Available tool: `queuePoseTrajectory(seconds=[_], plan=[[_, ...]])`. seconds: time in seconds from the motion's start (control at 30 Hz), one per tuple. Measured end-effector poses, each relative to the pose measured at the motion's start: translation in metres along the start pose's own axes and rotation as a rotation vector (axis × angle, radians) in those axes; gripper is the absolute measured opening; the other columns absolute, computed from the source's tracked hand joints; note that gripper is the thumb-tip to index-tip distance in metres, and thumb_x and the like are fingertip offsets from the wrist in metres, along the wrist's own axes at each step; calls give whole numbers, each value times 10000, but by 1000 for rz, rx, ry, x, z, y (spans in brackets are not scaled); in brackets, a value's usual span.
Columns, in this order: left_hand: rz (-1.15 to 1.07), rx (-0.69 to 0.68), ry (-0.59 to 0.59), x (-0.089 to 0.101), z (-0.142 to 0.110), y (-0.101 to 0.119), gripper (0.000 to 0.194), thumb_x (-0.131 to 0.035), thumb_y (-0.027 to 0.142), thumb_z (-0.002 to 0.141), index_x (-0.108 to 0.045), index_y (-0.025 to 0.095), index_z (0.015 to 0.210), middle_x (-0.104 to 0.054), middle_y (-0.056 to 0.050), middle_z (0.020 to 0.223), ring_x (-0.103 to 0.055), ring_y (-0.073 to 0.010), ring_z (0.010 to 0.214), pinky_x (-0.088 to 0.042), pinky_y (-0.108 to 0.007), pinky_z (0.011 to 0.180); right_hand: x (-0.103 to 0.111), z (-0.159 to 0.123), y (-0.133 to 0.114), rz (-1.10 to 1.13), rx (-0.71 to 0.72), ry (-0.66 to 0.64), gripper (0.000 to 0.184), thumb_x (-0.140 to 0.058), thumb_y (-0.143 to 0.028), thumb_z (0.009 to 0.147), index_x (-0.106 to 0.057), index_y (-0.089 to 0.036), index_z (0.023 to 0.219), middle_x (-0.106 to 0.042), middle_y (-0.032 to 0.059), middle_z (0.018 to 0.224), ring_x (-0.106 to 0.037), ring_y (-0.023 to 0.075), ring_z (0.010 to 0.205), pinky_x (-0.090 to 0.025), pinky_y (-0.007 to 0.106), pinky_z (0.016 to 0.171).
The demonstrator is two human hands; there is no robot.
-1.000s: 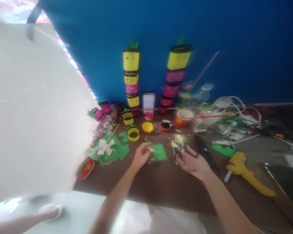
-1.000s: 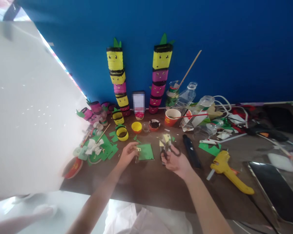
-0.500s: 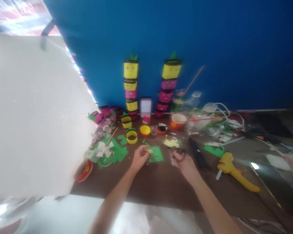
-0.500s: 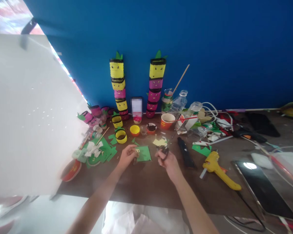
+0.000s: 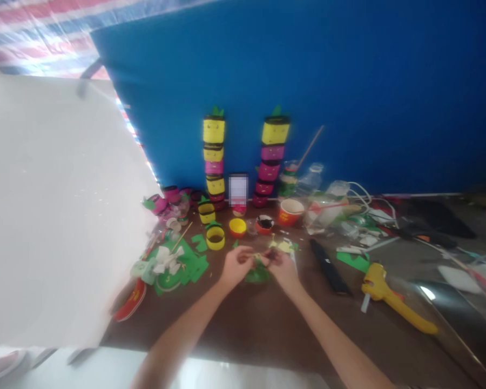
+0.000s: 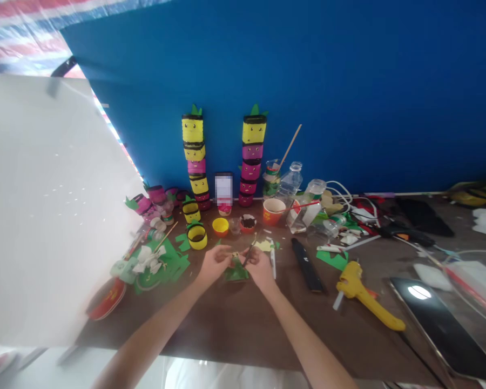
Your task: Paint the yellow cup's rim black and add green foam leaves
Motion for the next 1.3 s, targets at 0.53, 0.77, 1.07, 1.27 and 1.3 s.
queuePoseTrajectory(seconds=[0.53, 0.77, 1.07, 1.27, 1.3], plan=[[71, 27, -32, -2, 7, -5, 202, -641, 324, 686, -619, 124, 701, -591, -3, 588, -550, -100, 490, -481, -219, 468, -6, 9, 1, -31, 0, -24, 387, -787, -437, 503, -549, -202, 695, -638, 34, 701, -606, 188, 654, -504, 320, 652], [160, 32, -19, -2, 5, -7, 180, -616, 305, 714, -661, 132, 706, -603, 1, 545, -551, -95, 447, -457, -194, 453, -5, 5, -2, -70, -17, -18, 401, -763, -464, 509, -505, -205, 674, -635, 25, 702, -611, 178, 645, -509, 310, 621], [138, 119, 34, 2, 5, -4, 275, -644, 389, 684, -650, 113, 688, -580, -3, 526, -522, -94, 414, -461, -212, 417, 4, 4, 3, -13, -87, -9, 368, -729, -463, 564, -525, -203, 726, -598, 5, 675, -544, 141, 568, -428, 241, 482], [-1, 121, 103, 8, 8, 2, 347, -644, 467, 675, -607, 123, 661, -550, 12, 540, -495, -68, 410, -439, -188, 390, -4, -4, -8, -276, -122, -464, 382, -632, -470, 667, -416, -197, 510, -418, -45, 428, -404, 98, 445, -301, 217, 423], [-13, 123, 103, 9, 8, 2, 351, -644, 471, 675, -607, 122, 664, -555, 9, 554, -498, -67, 415, -438, -187, 389, -4, -7, -8, -313, -144, -528, 378, -625, -450, 682, -408, -193, 510, -406, -51, 437, -390, 89, 447, -291, 211, 428]])
Point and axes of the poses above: each hand's wrist, its own z-axis towards the middle knuckle, its own x-axis out of the back of the hand, y = z × x, the point moved 8 cm from there along z, towards the middle knuckle
